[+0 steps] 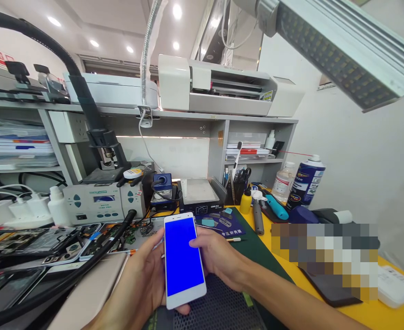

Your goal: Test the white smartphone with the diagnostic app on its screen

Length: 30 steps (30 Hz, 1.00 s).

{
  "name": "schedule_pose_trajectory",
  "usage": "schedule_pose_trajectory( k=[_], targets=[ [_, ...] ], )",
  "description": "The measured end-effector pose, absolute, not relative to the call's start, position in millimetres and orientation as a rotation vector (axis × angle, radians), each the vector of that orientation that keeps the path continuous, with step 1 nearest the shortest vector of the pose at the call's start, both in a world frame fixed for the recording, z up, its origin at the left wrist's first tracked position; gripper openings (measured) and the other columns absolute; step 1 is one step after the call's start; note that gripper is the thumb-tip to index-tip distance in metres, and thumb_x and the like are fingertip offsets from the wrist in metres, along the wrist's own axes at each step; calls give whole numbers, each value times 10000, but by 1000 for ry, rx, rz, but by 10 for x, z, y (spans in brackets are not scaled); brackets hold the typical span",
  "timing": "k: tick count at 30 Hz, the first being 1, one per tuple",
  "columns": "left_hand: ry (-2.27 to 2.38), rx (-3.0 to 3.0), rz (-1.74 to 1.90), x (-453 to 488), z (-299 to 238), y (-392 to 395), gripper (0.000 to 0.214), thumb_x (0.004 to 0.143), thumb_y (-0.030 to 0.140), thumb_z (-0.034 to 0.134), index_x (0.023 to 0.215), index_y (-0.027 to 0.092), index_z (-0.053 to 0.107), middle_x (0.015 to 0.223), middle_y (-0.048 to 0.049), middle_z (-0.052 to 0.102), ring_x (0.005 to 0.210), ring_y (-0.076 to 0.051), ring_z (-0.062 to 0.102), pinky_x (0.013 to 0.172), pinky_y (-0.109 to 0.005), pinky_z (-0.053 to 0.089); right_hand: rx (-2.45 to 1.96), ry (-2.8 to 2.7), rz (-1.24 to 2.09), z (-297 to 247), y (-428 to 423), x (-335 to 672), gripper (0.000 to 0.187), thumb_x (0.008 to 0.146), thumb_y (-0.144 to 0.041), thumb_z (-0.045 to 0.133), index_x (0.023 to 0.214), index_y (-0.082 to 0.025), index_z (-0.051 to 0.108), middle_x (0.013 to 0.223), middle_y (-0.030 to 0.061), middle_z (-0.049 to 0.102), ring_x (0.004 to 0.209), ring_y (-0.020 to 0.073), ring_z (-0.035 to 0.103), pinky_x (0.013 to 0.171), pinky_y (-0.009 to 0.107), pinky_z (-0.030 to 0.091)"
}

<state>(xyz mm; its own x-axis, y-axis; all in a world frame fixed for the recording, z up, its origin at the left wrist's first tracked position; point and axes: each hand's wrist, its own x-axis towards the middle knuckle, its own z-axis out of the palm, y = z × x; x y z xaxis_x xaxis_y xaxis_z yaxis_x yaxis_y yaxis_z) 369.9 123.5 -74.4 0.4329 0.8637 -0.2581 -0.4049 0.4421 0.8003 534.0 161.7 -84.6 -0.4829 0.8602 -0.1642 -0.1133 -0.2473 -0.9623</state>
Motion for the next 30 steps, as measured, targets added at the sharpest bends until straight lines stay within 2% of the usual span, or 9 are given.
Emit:
schedule_pose_trajectory(
  k=[5, 12, 15, 17, 20, 24, 30],
  targets=[
    [747, 759, 906, 3702, -747, 1239, 644, 924, 518, 498, 1481, 206, 414, 1188, -171, 716, 885, -338, 710, 524, -395, 556, -1009, -1393, 1750, -781, 1579, 5308, 336, 855, -360, 645, 1143, -187, 633, 899, 63, 704, 789, 215, 648, 766, 365, 483],
    [724, 782, 859, 3684, -726, 1242, 646, 944, 524, 475, 1502, 219, 369, 1119, -132, 728, 826, -311, 702, 571, -407, 562, -993, -1296, 1836, -779, 1623, 5339, 383, 910, -335, 424, 1219, -172, 581, 912, 82, 665, 797, 228, 602, 686, 349, 468],
    [724, 799, 871, 3690, -732, 1245, 660, 940, 539, 465, 1502, 205, 372, 1133, -158, 724, 909, -360, 706, 560, -407, 557, -989, -1296, 1845, -788, 1629, 5347, 405, 891, -304, 395, 1218, -165, 589, 921, 89, 670, 786, 224, 591, 675, 348, 471],
    [722, 801, 880, 3694, -744, 1245, 663, 934, 534, 473, 1501, 206, 376, 1154, -169, 719, 924, -368, 704, 546, -404, 556, -988, -1285, 1852, -799, 1629, 5344, 417, 854, -276, 413, 1208, -162, 601, 905, 84, 672, 772, 216, 586, 669, 345, 474],
    [718, 793, 883, 3693, -759, 1241, 644, 940, 521, 470, 1496, 205, 395, 1090, -154, 735, 837, -320, 699, 549, -396, 558, -1041, -1330, 1799, -805, 1620, 5336, 419, 793, -262, 521, 1191, -174, 622, 892, 69, 681, 762, 209, 601, 622, 312, 455],
    [718, 786, 877, 3692, -758, 1236, 645, 933, 536, 482, 1474, 187, 438, 1006, -140, 747, 767, -300, 694, 541, -393, 556, -1080, -1463, 1700, -762, 1586, 5331, 412, 769, -341, 698, 1152, -195, 652, 907, 51, 683, 771, 197, 621, 588, 275, 426],
    [708, 754, 885, 3690, -761, 1250, 595, 930, 536, 509, 1441, 233, 496, 1155, -133, 714, 919, -335, 704, 567, -417, 583, -1000, -1343, 1804, -725, 1577, 5348, 315, 783, -423, 597, 1011, -208, 614, 795, 9, 568, 703, 175, 547, 579, 287, 441]
  ],
)
